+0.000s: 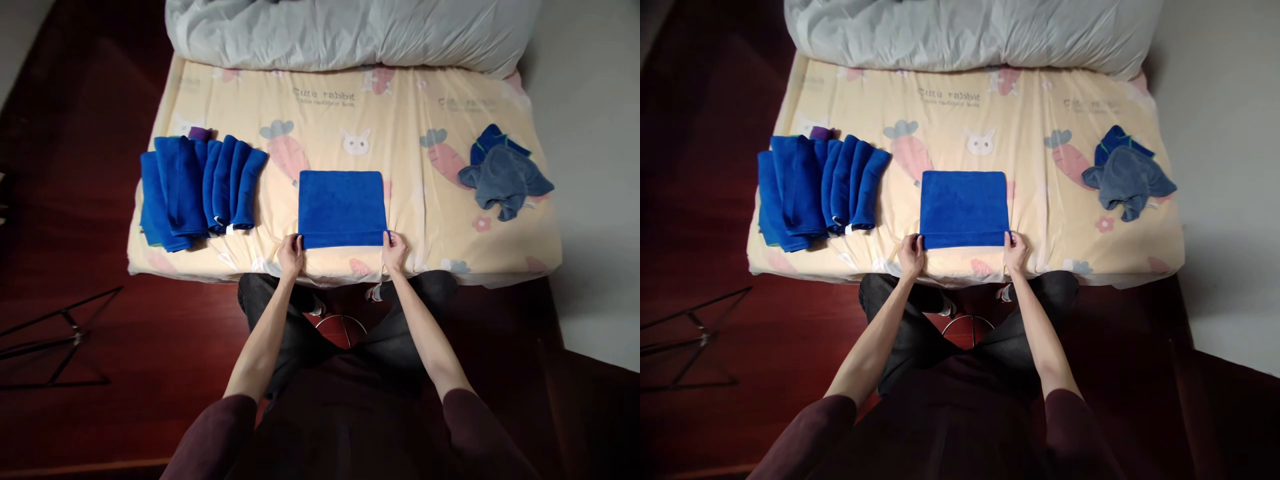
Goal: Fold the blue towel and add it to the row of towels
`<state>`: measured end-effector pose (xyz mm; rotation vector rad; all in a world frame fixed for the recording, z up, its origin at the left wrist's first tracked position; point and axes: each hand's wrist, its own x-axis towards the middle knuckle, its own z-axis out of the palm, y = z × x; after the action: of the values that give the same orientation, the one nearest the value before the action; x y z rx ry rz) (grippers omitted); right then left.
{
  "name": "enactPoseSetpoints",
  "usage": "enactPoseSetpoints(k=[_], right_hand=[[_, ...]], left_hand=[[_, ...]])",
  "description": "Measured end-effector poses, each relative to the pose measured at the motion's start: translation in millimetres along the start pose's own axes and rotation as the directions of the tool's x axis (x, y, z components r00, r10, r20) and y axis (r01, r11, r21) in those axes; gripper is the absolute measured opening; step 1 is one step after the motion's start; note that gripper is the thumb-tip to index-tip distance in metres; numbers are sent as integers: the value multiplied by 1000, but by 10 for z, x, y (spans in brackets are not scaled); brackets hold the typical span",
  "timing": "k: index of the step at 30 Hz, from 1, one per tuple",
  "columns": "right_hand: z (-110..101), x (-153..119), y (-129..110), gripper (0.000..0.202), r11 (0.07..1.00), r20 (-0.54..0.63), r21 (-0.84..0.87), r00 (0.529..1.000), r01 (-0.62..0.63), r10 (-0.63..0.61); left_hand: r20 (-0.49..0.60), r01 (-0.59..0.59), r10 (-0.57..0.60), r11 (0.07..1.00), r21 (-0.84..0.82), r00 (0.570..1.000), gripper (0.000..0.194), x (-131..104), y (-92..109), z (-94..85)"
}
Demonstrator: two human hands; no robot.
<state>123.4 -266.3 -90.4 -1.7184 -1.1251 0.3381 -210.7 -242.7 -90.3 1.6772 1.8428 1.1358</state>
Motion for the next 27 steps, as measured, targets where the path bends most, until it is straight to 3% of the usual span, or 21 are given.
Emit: enactPoseSetpoints(k=[9, 20, 27], right_hand=[[-2, 27, -29, 47, 999, 25, -34, 1000, -14, 14], [-19, 31, -98, 44, 997, 45, -73, 999, 12, -8], [-25, -16, -133, 46, 997, 49, -63, 998, 40, -37]], left_hand=[[-5, 100, -100, 989, 108, 995, 36, 92, 81, 15], [61, 85, -78, 988, -130, 995, 33, 23, 37, -67], [-98, 1, -14, 991, -135, 995, 30, -41, -6, -29]])
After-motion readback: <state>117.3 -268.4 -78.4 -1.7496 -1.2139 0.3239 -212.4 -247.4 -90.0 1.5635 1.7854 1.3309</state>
